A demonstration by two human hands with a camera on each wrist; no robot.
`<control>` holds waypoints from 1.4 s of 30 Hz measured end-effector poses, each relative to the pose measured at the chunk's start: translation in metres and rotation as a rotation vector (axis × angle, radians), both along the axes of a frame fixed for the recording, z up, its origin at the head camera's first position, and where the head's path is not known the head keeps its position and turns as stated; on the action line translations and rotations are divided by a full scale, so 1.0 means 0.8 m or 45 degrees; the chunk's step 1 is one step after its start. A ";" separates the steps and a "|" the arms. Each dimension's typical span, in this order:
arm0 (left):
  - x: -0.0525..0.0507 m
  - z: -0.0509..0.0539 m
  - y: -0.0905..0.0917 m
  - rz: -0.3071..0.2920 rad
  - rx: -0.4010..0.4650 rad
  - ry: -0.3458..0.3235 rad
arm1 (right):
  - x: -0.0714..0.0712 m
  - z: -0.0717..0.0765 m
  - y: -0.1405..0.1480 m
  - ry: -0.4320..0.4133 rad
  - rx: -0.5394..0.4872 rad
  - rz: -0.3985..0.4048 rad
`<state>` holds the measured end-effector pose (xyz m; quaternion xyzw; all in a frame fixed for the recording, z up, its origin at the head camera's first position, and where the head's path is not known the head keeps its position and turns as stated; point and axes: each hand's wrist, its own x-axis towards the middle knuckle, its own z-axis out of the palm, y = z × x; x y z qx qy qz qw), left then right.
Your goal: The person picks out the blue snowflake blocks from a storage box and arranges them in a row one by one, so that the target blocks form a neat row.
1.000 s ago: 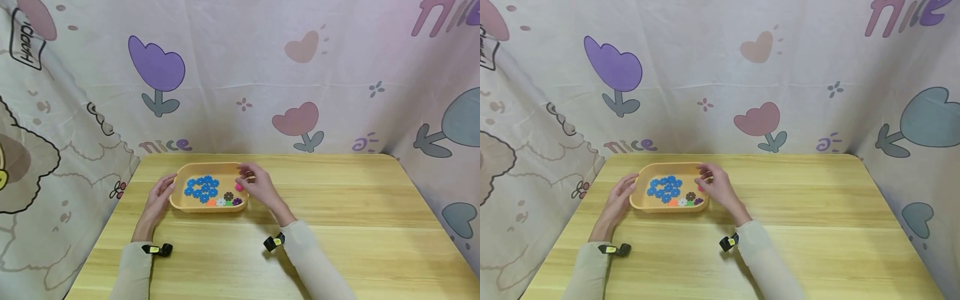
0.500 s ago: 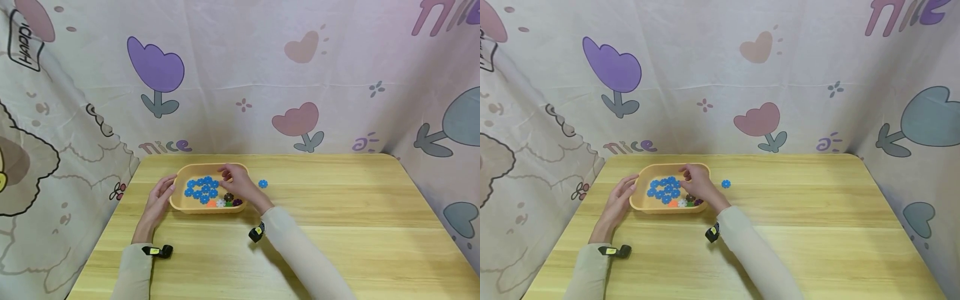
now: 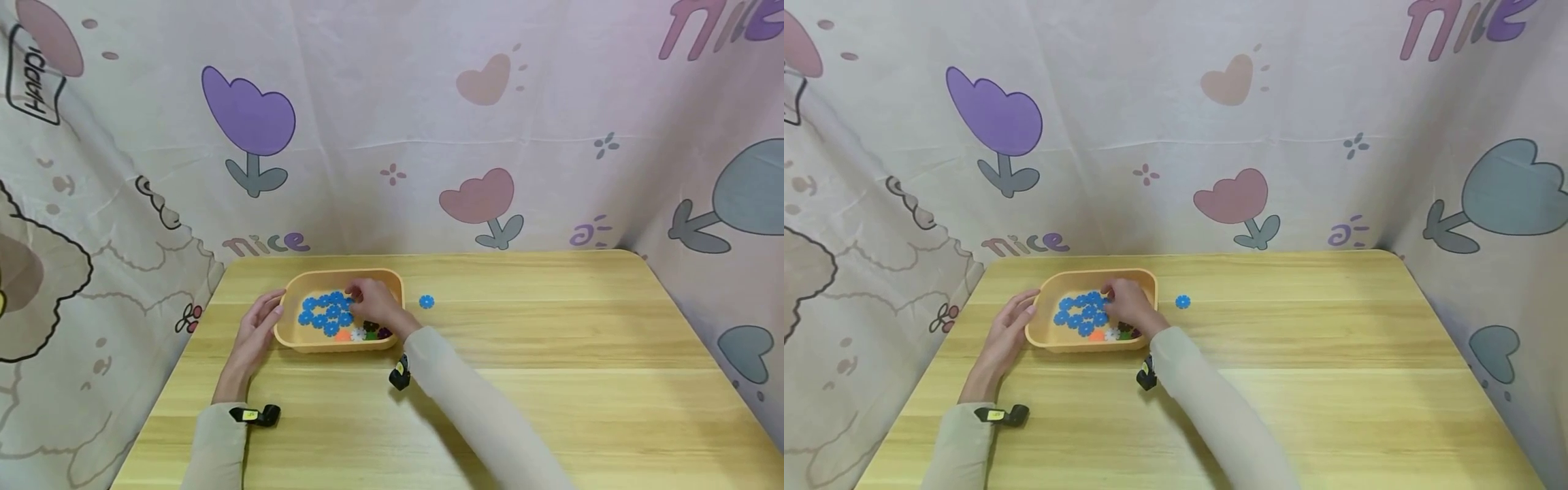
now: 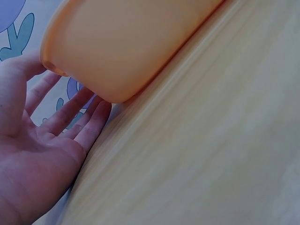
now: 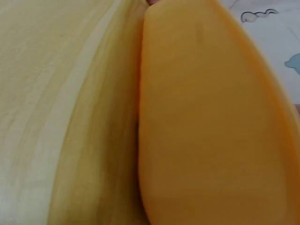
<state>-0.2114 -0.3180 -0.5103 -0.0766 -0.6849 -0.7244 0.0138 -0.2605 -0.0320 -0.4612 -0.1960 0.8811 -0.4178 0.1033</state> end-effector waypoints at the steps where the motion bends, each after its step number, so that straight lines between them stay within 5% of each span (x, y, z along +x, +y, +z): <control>1: 0.001 0.000 0.000 0.004 -0.002 -0.002 | -0.001 -0.002 -0.002 -0.002 0.013 -0.003; 16: 0.001 -0.001 0.001 -0.001 0.011 0.008 | -0.002 -0.012 -0.013 -0.022 0.221 0.008; 33: 0.000 -0.002 0.000 0.008 0.005 0.004 | 0.000 -0.007 -0.006 0.006 0.046 0.013; 42: -0.001 -0.002 0.002 0.005 0.007 0.016 | 0.010 0.013 0.005 0.046 -0.149 0.032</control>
